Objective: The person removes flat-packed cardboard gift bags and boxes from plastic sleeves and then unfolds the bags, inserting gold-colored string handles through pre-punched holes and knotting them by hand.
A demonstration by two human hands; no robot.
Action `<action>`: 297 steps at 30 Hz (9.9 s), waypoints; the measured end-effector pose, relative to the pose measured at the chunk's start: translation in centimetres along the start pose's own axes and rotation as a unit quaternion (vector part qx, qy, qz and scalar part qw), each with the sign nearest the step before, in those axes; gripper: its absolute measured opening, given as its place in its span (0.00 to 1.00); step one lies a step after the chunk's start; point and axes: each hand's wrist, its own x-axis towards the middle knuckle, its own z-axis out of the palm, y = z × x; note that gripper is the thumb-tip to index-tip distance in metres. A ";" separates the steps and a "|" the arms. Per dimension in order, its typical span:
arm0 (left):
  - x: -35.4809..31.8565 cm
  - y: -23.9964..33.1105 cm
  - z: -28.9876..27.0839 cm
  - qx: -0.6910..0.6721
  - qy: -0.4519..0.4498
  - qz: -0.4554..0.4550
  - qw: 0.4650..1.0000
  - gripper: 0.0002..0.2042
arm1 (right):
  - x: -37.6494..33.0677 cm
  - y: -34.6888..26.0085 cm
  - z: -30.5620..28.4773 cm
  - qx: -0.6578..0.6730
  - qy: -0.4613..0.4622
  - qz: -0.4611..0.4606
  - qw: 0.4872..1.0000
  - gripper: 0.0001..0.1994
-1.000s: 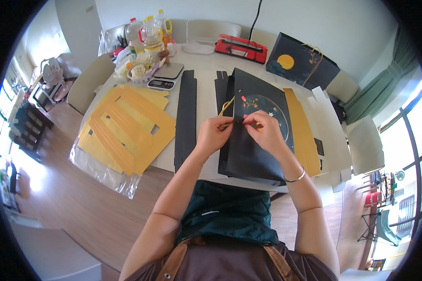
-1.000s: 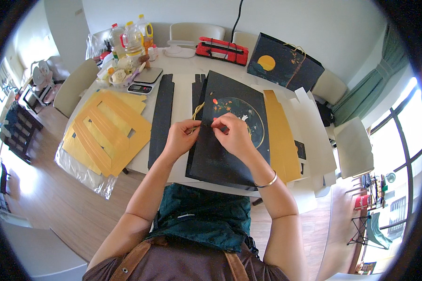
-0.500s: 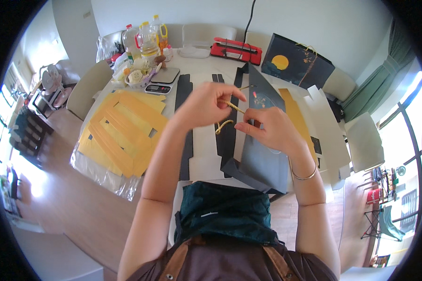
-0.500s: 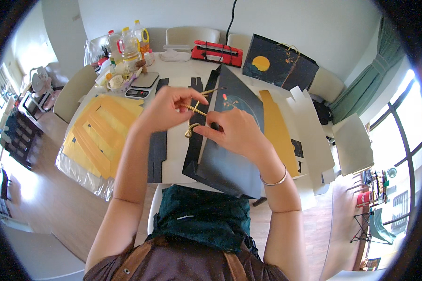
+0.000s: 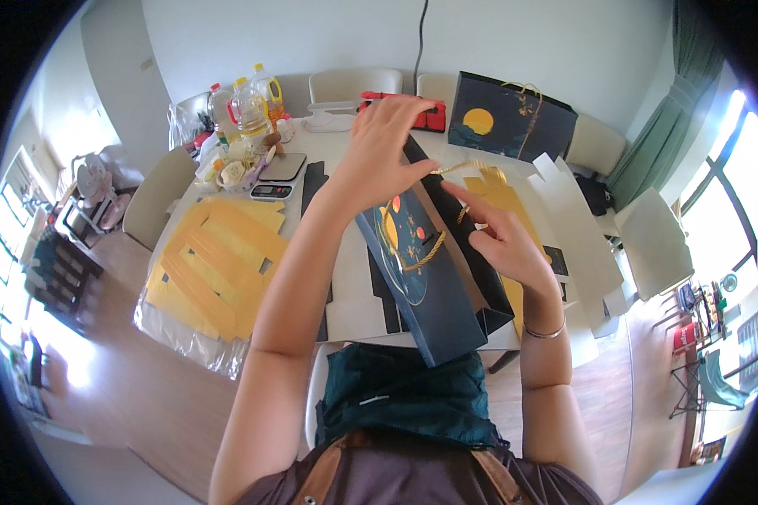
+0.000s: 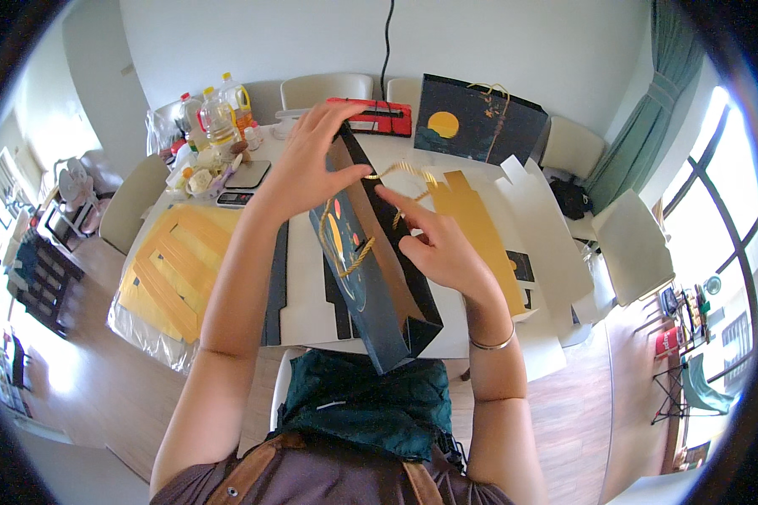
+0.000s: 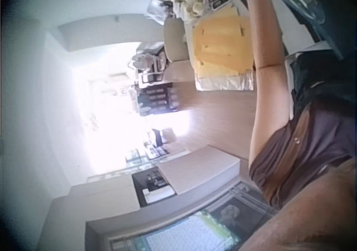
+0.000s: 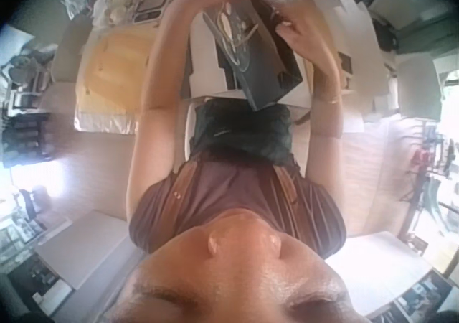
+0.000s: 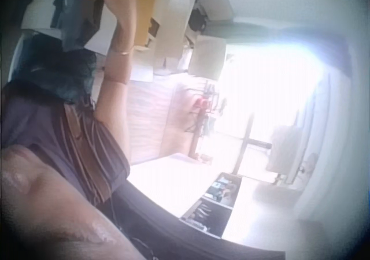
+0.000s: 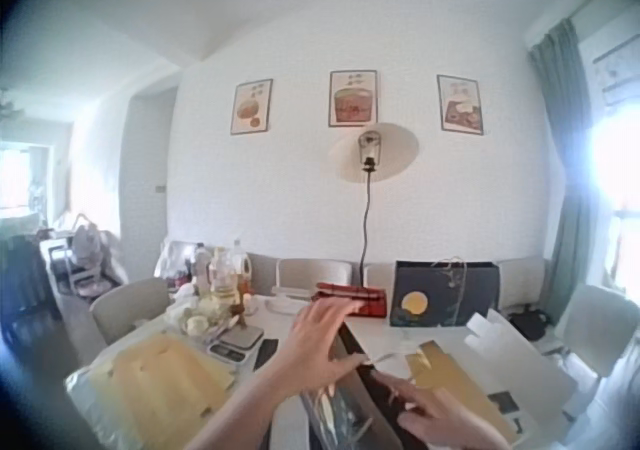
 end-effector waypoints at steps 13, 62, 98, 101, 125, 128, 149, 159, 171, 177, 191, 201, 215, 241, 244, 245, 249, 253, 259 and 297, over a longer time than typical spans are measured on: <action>-9.9 0.2 6.7 -0.242 0.188 -0.325 0.895 0.32 | 1.9 1.5 0.0 0.120 0.051 0.137 0.982 0.20; -0.1 -13.2 1.5 -0.053 -0.045 -0.233 0.970 0.12 | 1.6 5.9 -8.1 -0.156 0.156 0.007 0.975 0.11; 6.9 -35.1 10.0 0.172 0.086 -0.327 0.925 0.31 | 29.1 21.6 -9.0 -0.382 0.096 0.053 0.918 0.21; 2.1 -32.6 8.9 0.126 0.001 -0.274 0.953 0.27 | 23.0 20.8 -10.8 -0.328 0.013 0.101 0.939 0.20; -23.3 -0.6 9.9 0.145 -0.345 -0.243 0.895 0.46 | -11.8 19.7 -4.6 -0.260 0.012 0.320 0.911 0.45; -23.8 -1.2 8.9 0.124 -0.340 -0.227 0.904 0.44 | -13.7 20.3 -5.4 -0.157 -0.122 0.280 0.939 0.50; -21.4 -4.5 13.0 0.062 -0.307 -0.257 0.914 0.39 | -5.3 10.0 10.2 -0.265 -0.067 0.300 0.914 0.53; -17.3 7.5 13.5 -0.206 -0.109 -0.222 0.947 0.58 | -4.2 9.6 9.3 0.233 0.047 0.095 0.967 0.35; -18.4 5.4 12.7 -0.494 -0.019 -0.464 0.735 0.43 | -3.2 17.2 1.4 -0.048 0.054 0.528 0.846 0.33; -18.4 4.1 14.5 -0.599 -0.134 -0.420 0.669 0.36 | -1.2 21.7 4.2 -0.133 0.037 0.459 0.878 0.32; -16.6 6.5 13.5 -0.475 -0.307 -0.378 0.734 0.37 | 0.0 23.3 7.6 0.115 0.173 0.423 0.882 0.25; -16.6 4.8 16.1 -0.592 -0.098 -0.534 0.596 0.36 | -3.5 25.9 5.0 0.510 0.198 0.412 0.728 0.15; -15.2 3.4 10.4 -0.560 0.070 -0.406 0.719 0.18 | -1.8 14.4 -2.1 0.458 0.332 0.174 0.806 0.16; -23.3 -12.8 5.7 0.050 -0.142 -0.542 0.827 0.34 | -1.2 16.4 9.9 0.693 0.015 0.252 0.675 0.17; -21.9 -12.8 6.1 0.051 -0.157 -0.575 0.801 0.30 | 0.6 16.1 11.9 0.633 -0.035 0.269 0.725 0.18; -21.4 -12.8 6.3 0.042 -0.168 -0.593 0.786 0.29 | 0.7 15.9 12.7 0.622 -0.025 0.275 0.733 0.17; -22.1 -13.0 8.2 -0.128 -0.122 -0.613 0.770 0.18 | 0.9 13.0 13.6 0.440 -0.074 0.282 0.849 0.15; -22.6 -12.0 9.3 -0.333 -0.046 -0.535 0.775 0.12 | 0.1 15.1 12.9 0.516 -0.062 0.269 0.811 0.14; -20.7 -7.5 11.8 -0.534 -0.024 -0.470 0.703 0.20 | -4.7 20.9 7.3 0.597 0.014 0.266 0.757 0.13; -8.9 -0.9 31.1 -0.623 -0.037 -0.550 0.555 0.26 | -3.7 25.9 -13.8 0.379 0.140 0.384 0.831 0.16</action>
